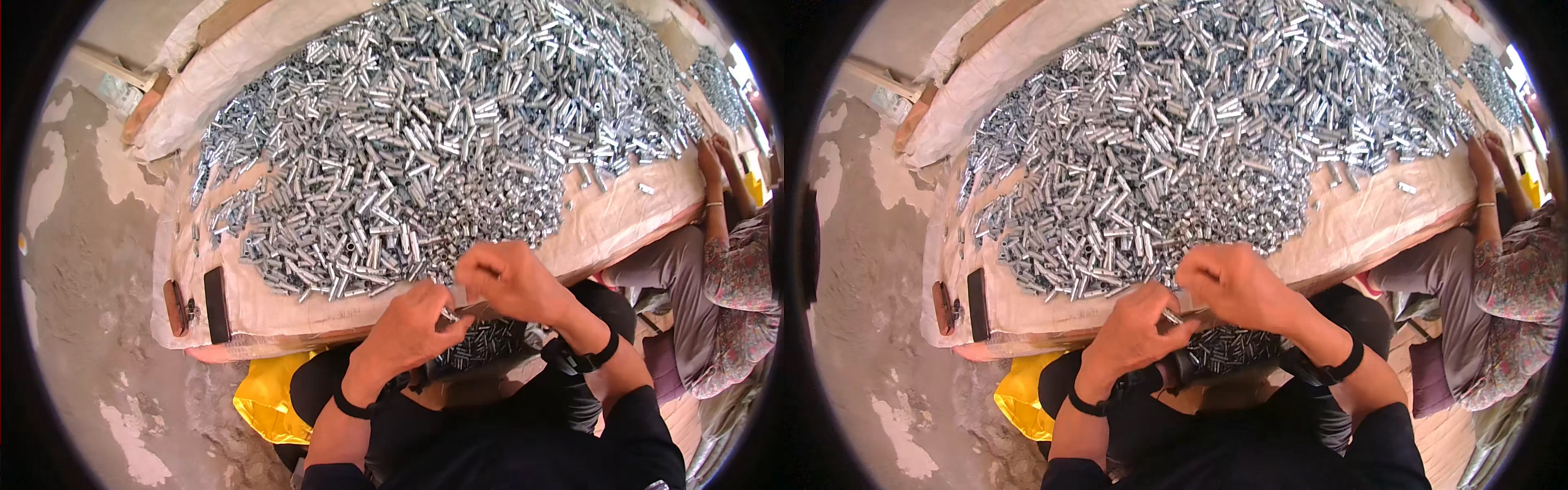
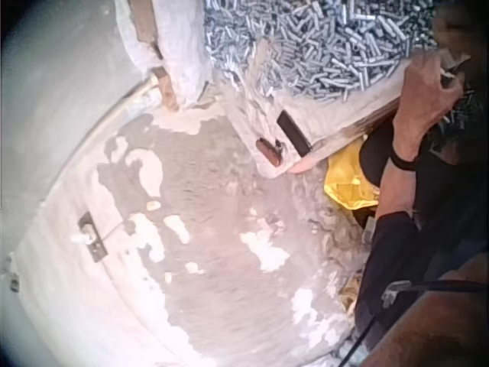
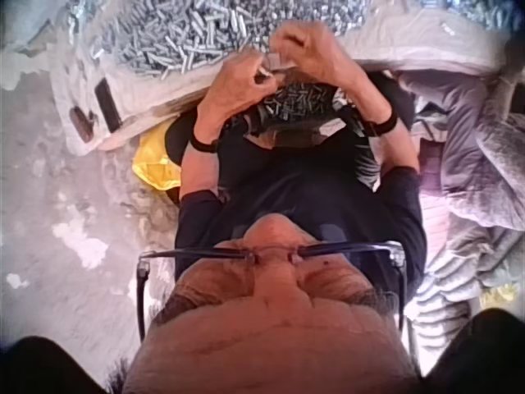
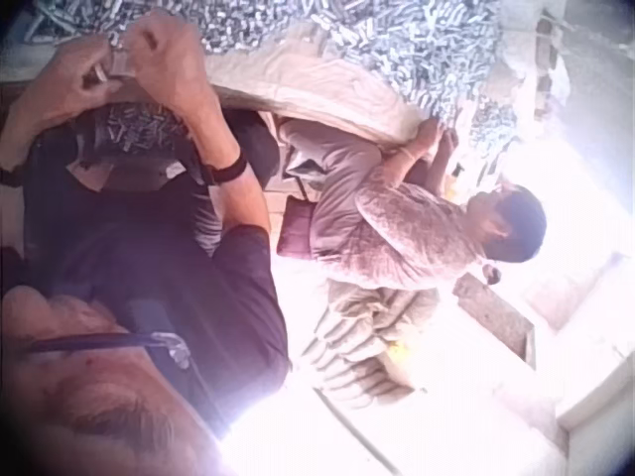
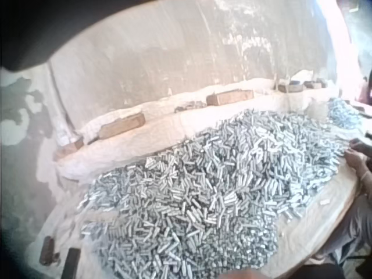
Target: Sorting through a large pile of small metal anchors and fasteners on a wooden table.
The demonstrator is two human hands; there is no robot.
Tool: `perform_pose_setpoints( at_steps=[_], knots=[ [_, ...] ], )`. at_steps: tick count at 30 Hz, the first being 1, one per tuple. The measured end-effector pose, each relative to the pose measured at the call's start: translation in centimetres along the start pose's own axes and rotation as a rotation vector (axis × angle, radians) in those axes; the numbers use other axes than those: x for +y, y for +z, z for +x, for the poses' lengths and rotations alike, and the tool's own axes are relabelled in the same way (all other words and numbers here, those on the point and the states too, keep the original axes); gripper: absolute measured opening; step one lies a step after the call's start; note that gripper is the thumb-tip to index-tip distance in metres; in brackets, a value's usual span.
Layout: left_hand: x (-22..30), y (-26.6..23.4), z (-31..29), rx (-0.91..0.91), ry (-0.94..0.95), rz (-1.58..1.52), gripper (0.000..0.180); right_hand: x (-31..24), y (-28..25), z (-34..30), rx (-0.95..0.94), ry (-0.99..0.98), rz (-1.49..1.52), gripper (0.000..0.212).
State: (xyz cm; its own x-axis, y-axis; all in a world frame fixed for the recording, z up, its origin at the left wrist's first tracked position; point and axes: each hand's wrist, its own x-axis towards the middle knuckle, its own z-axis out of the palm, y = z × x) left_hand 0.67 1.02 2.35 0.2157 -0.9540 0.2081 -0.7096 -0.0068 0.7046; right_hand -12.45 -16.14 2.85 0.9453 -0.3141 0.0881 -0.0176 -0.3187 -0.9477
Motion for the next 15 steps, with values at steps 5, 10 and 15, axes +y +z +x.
perform_pose_setpoints(
  at_steps=[5,10,15],
  knots=[
    [-0.3,0.7,-1.0,0.016,0.058,0.071,0.024,1.0,-0.4,5.9,0.393,-0.256,-0.407,0.018],
    [-0.7,0.7,-1.8,-0.004,0.064,0.166,0.028,2.9,0.0,9.7,0.364,-0.327,-0.747,0.037],
    [-0.7,0.6,-2.1,-0.026,0.066,0.205,0.031,3.7,1.3,11.4,0.340,-0.424,-0.906,0.025]
  ],
)
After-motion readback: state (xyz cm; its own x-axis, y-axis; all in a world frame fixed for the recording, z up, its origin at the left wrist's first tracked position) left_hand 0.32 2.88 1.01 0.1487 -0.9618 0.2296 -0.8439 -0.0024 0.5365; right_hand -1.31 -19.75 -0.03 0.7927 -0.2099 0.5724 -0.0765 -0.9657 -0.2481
